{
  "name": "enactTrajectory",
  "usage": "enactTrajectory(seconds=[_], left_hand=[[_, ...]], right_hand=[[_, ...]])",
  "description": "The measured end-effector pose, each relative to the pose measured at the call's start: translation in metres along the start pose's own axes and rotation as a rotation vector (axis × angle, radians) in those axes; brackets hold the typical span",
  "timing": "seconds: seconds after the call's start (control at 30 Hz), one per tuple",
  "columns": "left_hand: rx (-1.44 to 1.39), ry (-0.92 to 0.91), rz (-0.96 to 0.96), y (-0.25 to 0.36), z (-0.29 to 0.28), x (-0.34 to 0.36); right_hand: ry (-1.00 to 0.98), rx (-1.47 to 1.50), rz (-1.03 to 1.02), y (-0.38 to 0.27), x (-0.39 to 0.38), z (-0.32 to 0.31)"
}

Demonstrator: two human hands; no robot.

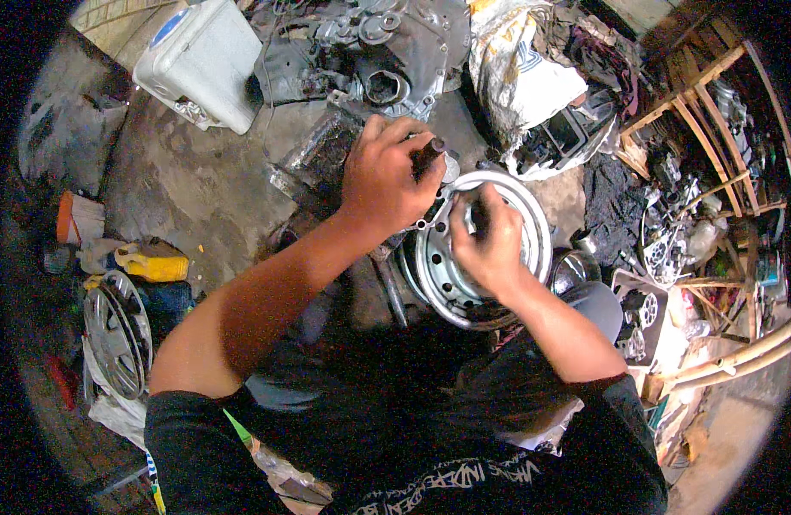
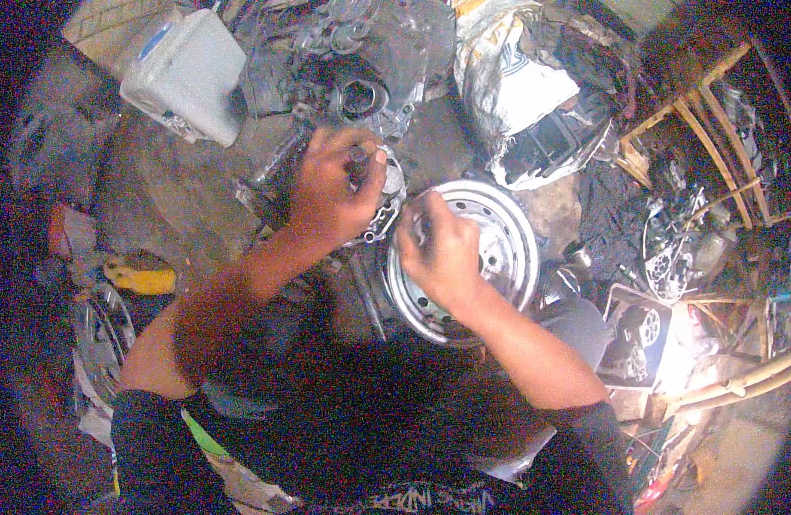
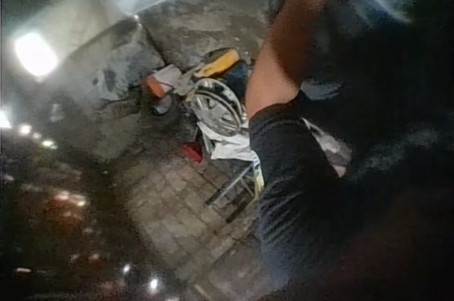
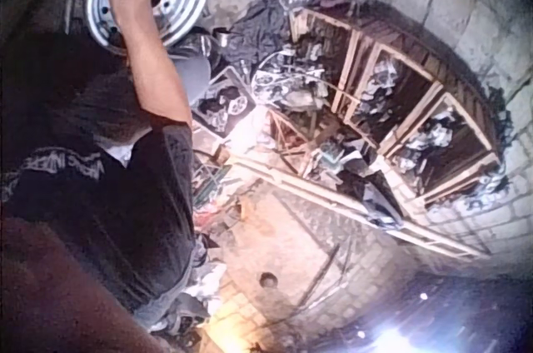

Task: The person sits on the floor and uses a hammer and a metal rod to tap and adjust a mechanical component. They repeatedly strike the part and rotate it to align it with a wheel rim.

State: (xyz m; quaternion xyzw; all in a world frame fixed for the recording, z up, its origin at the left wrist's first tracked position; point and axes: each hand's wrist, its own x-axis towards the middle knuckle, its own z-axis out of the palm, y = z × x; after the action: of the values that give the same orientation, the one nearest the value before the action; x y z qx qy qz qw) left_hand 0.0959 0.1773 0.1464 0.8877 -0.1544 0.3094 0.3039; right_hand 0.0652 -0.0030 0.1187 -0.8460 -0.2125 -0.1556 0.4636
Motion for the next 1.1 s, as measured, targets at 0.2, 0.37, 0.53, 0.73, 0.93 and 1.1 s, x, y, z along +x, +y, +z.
enactTrajectory(seconds=[0.2, 0.37, 0.53, 0.73, 0.93, 1.1], left_hand=[[-0.012, -0.026, -0.001, 0.004, -0.005, 0.002], [-0.046, 0.025, -0.010, 0.006, -0.003, 0.001], [-0.032, -0.019, -0.007, 0.004, -0.003, 0.002], [-0.031, 0.002, -0.025, 0.004, -0.004, -0.001], [-0.033, -0.012, -0.016, 0.003, -0.001, -0.001], [-0.013, 0.003, -0.040, 0.003, 0.000, 0.001]], right_hand=[[0.145, 0.009, -0.023, 0.006, 0.014, -0.003], [-0.017, -0.005, -0.104, -0.002, -0.006, 0.001], [0.108, -0.036, -0.012, 0.012, 0.013, 0.002], [0.144, 0.064, -0.040, 0.013, 0.012, -0.002], [-0.003, 0.031, -0.025, 0.004, -0.009, -0.001], [0.026, 0.010, -0.081, 0.006, 0.001, -0.005]])
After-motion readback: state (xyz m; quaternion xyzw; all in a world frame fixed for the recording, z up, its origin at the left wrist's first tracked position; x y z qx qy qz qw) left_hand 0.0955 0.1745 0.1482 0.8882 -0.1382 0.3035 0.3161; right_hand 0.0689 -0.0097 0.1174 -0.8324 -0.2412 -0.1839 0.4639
